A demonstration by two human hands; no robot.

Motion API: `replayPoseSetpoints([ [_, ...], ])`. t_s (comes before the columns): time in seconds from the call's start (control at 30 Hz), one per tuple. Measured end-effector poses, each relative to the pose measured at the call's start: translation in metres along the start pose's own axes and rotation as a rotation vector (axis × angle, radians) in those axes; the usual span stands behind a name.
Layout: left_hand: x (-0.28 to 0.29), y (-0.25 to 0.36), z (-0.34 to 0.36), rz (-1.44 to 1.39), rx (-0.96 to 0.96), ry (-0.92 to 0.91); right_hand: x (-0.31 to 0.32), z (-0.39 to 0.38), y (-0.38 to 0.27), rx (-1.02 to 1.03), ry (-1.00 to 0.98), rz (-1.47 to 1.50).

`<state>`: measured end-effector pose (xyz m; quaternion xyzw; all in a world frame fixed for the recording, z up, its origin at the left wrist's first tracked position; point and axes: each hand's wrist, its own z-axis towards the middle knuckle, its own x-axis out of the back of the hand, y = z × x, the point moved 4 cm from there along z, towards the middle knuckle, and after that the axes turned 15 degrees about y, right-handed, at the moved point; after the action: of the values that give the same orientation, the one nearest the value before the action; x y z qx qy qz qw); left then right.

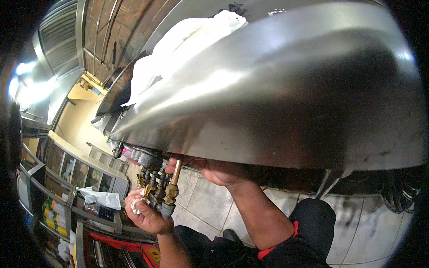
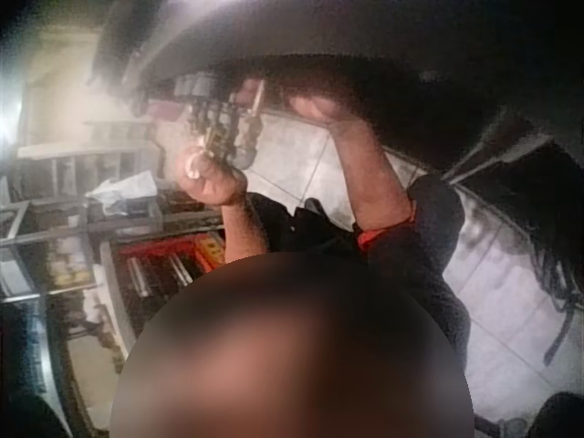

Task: The person applies sealant to the threads of a gas pipe manifold with a cloth and then uses a wrench to tighten or adjust the connections located under a commercial stove.

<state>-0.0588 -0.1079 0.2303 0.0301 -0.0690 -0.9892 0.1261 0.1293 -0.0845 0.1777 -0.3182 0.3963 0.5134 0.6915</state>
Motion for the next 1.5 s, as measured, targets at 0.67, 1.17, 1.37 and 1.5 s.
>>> replayPoseSetpoints([
  [0.67, -0.001, -0.002, 0.000, -0.010, 0.017, 0.028, 0.038, -0.007, -0.015, 0.778, 0.501, -1.801],
  [1.17, -0.001, -0.001, 0.001, 0.008, -0.018, -0.004, 0.032, -0.011, -0.008, 0.943, 0.458, -2.082],
  [1.37, -0.001, -0.002, -0.001, -0.009, 0.015, 0.011, 0.037, -0.006, -0.007, 0.817, 0.483, -1.931],
  [1.5, 0.000, -0.002, 0.000, 0.004, 0.021, 0.019, 0.038, -0.006, -0.007, 0.729, 0.497, -1.743],
])
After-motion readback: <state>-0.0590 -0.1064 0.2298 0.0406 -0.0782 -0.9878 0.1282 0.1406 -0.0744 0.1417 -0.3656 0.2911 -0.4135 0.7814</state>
